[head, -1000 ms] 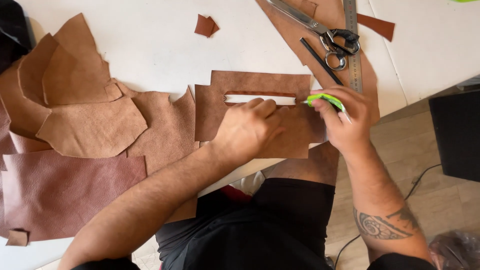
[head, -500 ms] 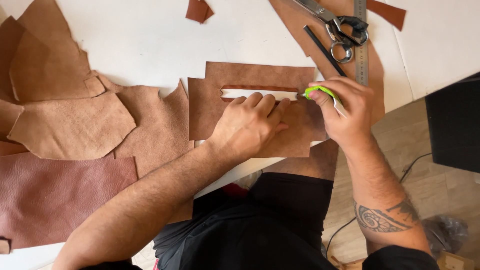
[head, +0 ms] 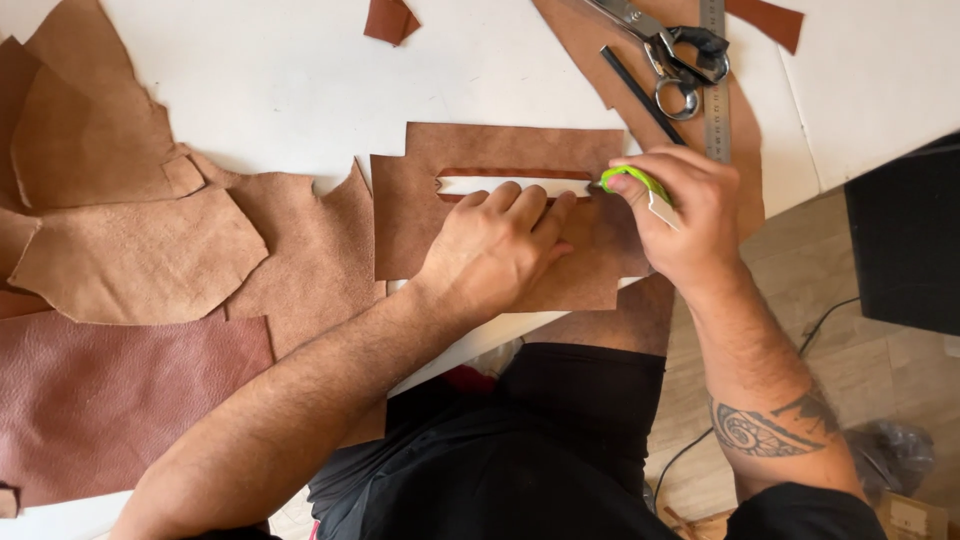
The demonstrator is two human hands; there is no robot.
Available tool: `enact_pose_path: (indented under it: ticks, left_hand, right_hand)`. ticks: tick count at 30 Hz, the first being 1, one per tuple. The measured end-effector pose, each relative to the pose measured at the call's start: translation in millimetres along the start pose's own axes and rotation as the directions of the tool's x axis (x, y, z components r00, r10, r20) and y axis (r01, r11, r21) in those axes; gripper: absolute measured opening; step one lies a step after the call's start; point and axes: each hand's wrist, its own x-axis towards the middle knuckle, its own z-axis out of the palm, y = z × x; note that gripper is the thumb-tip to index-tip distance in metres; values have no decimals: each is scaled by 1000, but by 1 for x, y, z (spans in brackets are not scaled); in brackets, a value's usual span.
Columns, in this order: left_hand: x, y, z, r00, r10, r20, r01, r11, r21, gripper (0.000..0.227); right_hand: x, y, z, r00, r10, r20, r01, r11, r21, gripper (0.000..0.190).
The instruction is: Applying glue to the edges of leather pieces and folding them to prepare for assembly.
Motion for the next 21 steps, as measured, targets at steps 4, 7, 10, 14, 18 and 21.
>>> enact_pose_path:
  ticks: [4, 7, 10, 14, 18, 21]
  left_hand:
    - [0, 0, -3, 1000, -11, -19, 11, 1000, -1, 40]
    - [2, 2, -2, 1000, 7, -21, -8, 1000, -25, 38]
    - [2, 0, -4, 1000, -7, -12, 7, 1000, 4, 40]
    - [2, 0, -6, 1000, -5, 0, 5, 1000, -18, 38]
    - [1, 1, -3, 1000, -2, 7, 3, 1000, -16, 41]
    - [1, 1, -2, 1000, 0, -2, 0, 1000, -11, 41]
  right_hand:
    - [0, -4, 0, 1000, 11, 19, -12, 1000, 29, 11]
    - [-3, 0, -2, 1000, 21, 23, -21, 1000, 10, 11]
    - [-1, 3, -2, 1000, 0, 13, -1, 1000, 23, 10]
    - [-1, -1, -3, 999, 27, 40, -28, 1000, 13, 10]
    - [0, -3, -4, 999, 25, 44, -24, 1000, -16, 11]
    - [0, -8, -6, 997, 33, 75, -33, 999, 0, 11]
